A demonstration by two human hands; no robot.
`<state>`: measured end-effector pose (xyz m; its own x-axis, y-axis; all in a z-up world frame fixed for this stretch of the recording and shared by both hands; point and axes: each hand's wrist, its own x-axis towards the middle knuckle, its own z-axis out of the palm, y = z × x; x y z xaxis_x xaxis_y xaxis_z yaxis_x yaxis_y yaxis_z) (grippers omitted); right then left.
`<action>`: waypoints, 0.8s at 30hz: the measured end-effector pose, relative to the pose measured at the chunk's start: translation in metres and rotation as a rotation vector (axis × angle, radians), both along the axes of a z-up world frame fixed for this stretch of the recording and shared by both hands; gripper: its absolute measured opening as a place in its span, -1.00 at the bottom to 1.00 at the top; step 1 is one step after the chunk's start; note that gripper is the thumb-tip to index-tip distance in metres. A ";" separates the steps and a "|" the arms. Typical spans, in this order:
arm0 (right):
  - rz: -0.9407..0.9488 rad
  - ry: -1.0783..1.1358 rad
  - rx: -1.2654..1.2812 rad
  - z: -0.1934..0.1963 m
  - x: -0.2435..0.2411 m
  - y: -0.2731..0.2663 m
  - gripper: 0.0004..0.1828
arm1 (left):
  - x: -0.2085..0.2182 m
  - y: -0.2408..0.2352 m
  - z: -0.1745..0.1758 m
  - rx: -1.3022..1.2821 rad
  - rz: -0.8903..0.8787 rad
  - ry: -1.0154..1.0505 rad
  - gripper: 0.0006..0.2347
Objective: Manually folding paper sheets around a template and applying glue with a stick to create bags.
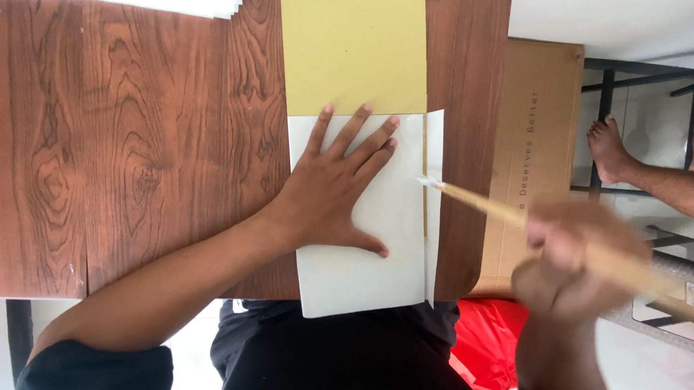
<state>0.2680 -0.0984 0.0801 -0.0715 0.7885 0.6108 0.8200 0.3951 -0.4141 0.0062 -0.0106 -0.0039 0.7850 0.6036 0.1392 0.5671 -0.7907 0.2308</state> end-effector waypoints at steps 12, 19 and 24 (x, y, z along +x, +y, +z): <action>-0.003 0.232 0.196 -0.026 -0.007 -0.068 -0.85 | 0.001 0.002 0.003 -0.035 -0.016 -0.029 0.22; 0.064 0.301 0.189 -0.028 -0.010 -0.064 -0.63 | -0.001 0.001 0.004 -0.039 -0.012 -0.056 0.20; 0.142 0.332 0.115 -0.042 0.010 -0.061 -0.55 | 0.003 -0.001 -0.002 -0.013 -0.009 -0.038 0.21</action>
